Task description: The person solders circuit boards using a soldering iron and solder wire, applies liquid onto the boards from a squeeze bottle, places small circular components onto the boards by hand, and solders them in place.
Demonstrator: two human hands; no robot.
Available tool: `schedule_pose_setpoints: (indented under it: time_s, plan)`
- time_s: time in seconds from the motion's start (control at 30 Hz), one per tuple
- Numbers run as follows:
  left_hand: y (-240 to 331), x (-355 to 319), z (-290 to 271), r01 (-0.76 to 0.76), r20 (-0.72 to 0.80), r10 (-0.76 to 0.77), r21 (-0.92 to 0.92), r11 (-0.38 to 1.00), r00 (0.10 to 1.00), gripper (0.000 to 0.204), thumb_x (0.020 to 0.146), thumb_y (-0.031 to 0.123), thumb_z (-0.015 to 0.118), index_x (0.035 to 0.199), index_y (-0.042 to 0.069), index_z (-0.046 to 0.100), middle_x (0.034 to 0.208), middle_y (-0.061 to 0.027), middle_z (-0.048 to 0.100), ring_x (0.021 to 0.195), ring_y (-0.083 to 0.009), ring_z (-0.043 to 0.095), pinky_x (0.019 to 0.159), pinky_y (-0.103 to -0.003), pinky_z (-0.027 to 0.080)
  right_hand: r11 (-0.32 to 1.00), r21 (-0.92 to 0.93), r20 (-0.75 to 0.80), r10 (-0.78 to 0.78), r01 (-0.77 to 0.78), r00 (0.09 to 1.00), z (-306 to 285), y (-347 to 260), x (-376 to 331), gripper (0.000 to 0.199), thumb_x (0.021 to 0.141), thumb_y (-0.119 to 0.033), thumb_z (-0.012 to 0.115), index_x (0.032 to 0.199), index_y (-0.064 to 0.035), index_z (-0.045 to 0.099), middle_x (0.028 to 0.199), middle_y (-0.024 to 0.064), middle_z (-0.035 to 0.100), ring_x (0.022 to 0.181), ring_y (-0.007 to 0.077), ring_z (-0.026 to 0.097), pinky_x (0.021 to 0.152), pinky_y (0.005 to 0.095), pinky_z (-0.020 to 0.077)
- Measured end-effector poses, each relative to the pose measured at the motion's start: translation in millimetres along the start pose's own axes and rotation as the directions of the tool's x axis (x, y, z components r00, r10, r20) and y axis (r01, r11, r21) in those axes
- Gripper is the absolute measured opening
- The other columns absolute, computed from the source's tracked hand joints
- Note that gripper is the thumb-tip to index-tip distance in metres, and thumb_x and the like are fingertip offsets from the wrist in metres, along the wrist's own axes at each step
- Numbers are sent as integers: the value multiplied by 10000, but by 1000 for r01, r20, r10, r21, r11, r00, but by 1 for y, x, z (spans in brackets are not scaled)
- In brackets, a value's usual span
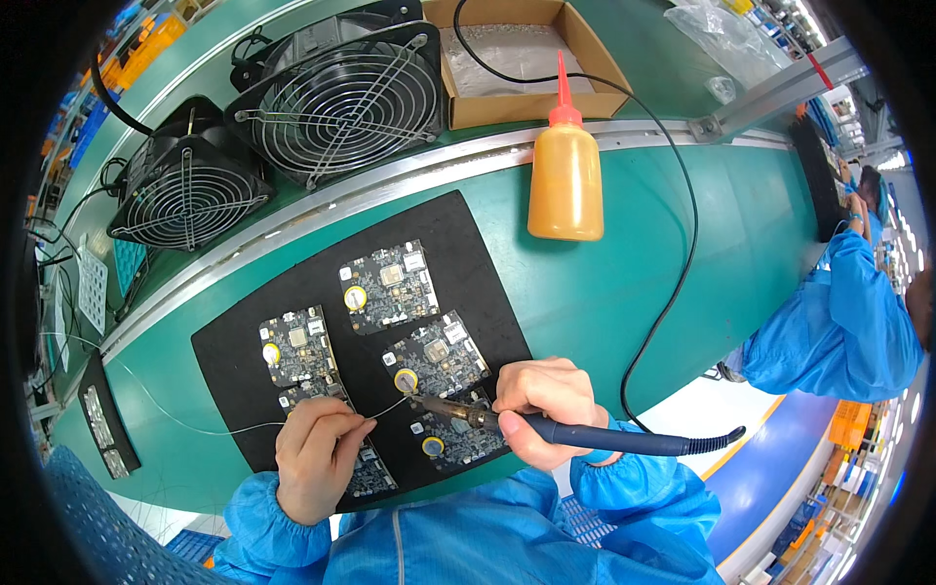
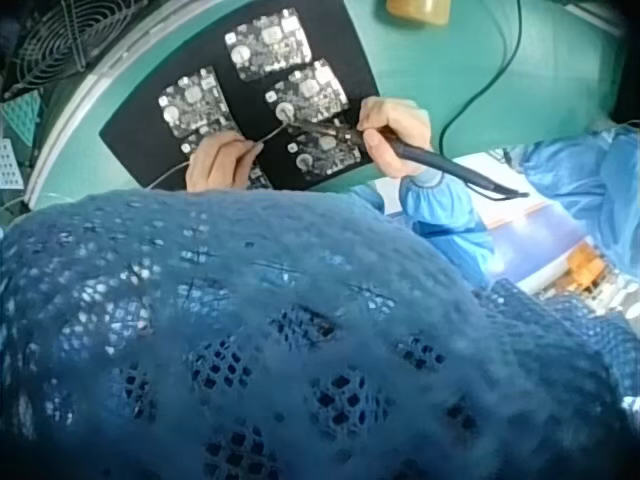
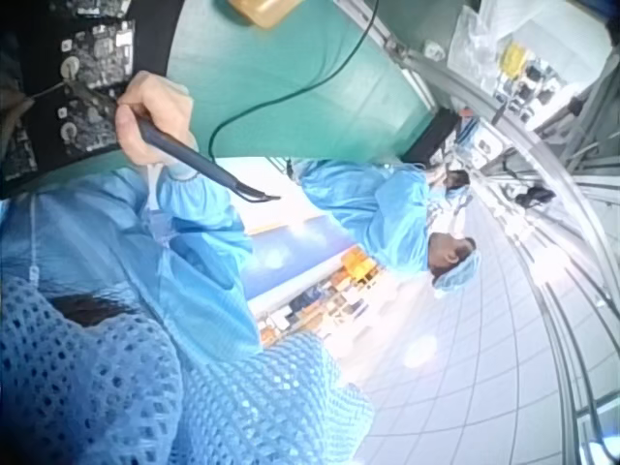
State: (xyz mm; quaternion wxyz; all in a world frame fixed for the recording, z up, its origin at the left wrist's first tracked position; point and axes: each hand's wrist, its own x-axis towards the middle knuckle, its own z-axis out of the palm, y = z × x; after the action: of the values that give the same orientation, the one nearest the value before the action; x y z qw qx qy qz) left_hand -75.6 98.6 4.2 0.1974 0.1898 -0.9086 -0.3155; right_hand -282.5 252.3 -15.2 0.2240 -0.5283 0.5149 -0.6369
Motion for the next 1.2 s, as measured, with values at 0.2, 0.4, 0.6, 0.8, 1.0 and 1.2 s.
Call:
schedule_pose_setpoints:
  time_s: [0.2, 0.4, 0.6, 0.8, 1.0, 1.2]
  plan:
    - [1, 1, 2, -6, 9, 6, 2, 1000, 1000, 178, 672, -21, 756, 770, 0, 609, 822, -93, 584, 702, -244, 598, 591, -327, 480, 997, -70, 28, -28, 30, 999, 0, 2, 0, 162, 794, -43, 553, 658, 8, 481, 549, 90, 479, 423, 220, 469, 385, 325, 339]
    - [-2, 5, 6, -30, 28, 30, -4, 1000, 999, 183, 671, -13, 759, 771, 1, 607, 821, -92, 580, 703, -245, 596, 586, -332, 479, 996, -82, 43, -29, 33, 999, -2, 3, 3, 167, 792, -47, 549, 655, 2, 466, 550, 88, 484, 420, 217, 471, 377, 321, 338]
    - [2, 10, 8, -36, 23, 35, 19, 999, 999, 181, 670, -11, 759, 772, 7, 611, 821, -89, 581, 718, -243, 598, 586, -331, 477, 996, -77, 34, -46, 49, 998, -1, 3, 3, 165, 784, -42, 541, 646, -2, 459, 558, 93, 491, 422, 216, 475, 377, 318, 343]
    - [3, 13, 13, -71, 27, 71, 23, 997, 997, 175, 669, -13, 756, 752, 11, 604, 814, -87, 584, 717, -242, 601, 586, -332, 478, 996, -76, 30, -49, 51, 998, -2, 4, 3, 174, 786, -46, 545, 639, -6, 460, 557, 91, 486, 422, 216, 474, 376, 316, 339]
    - [4, 11, 13, -154, 172, 121, 193, 969, 978, 409, 648, 21, 762, 1043, 71, 668, 891, -68, 529, 738, -228, 549, 615, -333, 464, 996, -77, 30, -50, 52, 998, -2, 3, 2, 166, 780, -43, 547, 644, -6, 461, 554, 88, 482, 418, 213, 467, 374, 317, 334]
    - [3, 11, 13, -184, 259, 111, 276, 943, 960, 614, 654, 72, 759, 1242, 157, 602, 932, -59, 467, 725, -213, 478, 630, -340, 438, 995, -80, 22, -57, 58, 998, -1, 4, 2, 170, 783, -45, 549, 643, -7, 461, 552, 87, 480, 416, 211, 466, 369, 317, 329]
